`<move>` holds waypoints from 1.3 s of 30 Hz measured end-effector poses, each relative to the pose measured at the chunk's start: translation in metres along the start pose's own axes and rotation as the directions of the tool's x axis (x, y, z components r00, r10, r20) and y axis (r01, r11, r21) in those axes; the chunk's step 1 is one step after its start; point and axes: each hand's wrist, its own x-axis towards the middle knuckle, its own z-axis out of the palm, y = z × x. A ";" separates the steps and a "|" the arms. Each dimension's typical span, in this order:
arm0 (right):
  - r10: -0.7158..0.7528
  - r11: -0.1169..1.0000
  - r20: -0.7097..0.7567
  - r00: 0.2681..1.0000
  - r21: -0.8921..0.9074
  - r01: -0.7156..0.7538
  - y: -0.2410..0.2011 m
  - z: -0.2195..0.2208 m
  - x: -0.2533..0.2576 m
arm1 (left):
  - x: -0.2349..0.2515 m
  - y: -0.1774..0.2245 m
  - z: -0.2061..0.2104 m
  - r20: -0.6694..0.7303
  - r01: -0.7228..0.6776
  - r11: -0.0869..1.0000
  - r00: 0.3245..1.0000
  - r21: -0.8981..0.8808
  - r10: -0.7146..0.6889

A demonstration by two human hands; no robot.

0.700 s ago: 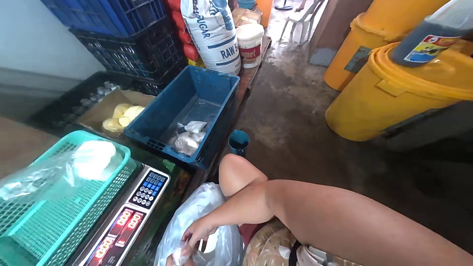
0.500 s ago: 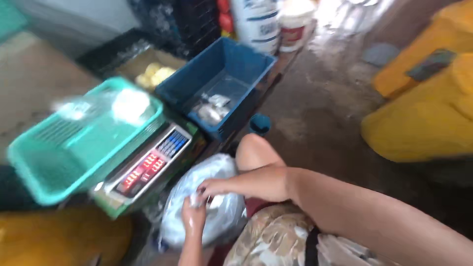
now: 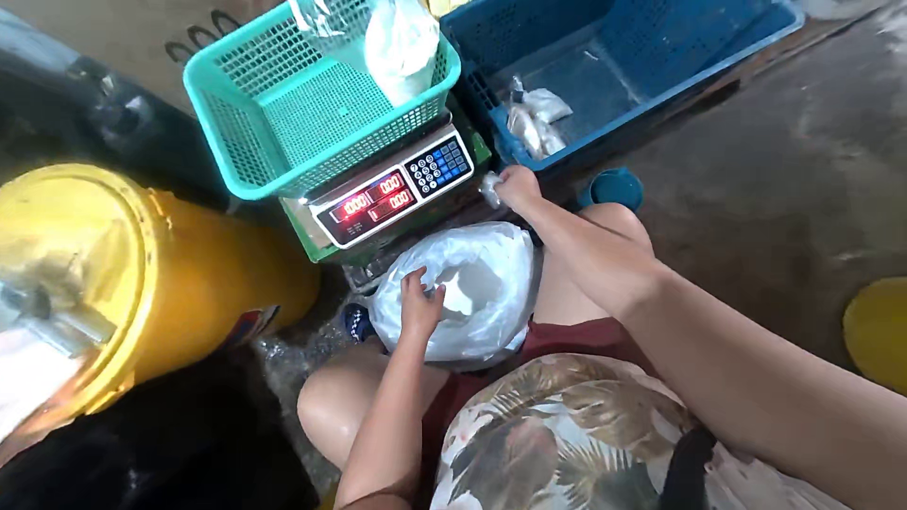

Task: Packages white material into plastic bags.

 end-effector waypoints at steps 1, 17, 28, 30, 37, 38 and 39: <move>0.056 0.993 0.004 0.998 -0.104 -0.055 0.002 0.005 0.007 | 0.001 -0.001 0.000 0.041 0.005 1.000 0.999 0.008 -0.006; 0.223 0.966 -0.047 0.974 0.147 -0.214 0.055 0.113 0.116 | 0.016 -0.014 0.001 0.363 0.080 0.996 0.927 0.041 -0.090; 0.183 0.983 0.159 0.970 -0.036 -0.180 0.058 0.105 0.120 | 0.025 -0.010 -0.020 0.311 0.108 0.994 0.944 0.023 -0.110; 0.172 0.981 0.174 0.970 -0.119 -0.152 0.054 0.099 0.114 | 0.023 -0.012 -0.032 0.208 0.108 0.994 0.972 0.006 -0.107; 0.157 0.957 0.406 0.900 -0.288 -0.037 0.022 0.083 0.064 | 0.009 -0.008 -0.045 0.088 0.229 0.972 0.969 0.043 -0.232; 0.099 0.941 0.460 0.882 -0.331 0.067 0.015 0.080 0.051 | 0.008 -0.010 -0.040 0.074 0.224 0.973 0.971 0.061 -0.229; 0.011 0.912 0.514 0.858 -0.358 0.203 0.012 0.078 0.041 | 0.007 -0.013 -0.034 0.069 0.212 0.974 0.974 0.082 -0.218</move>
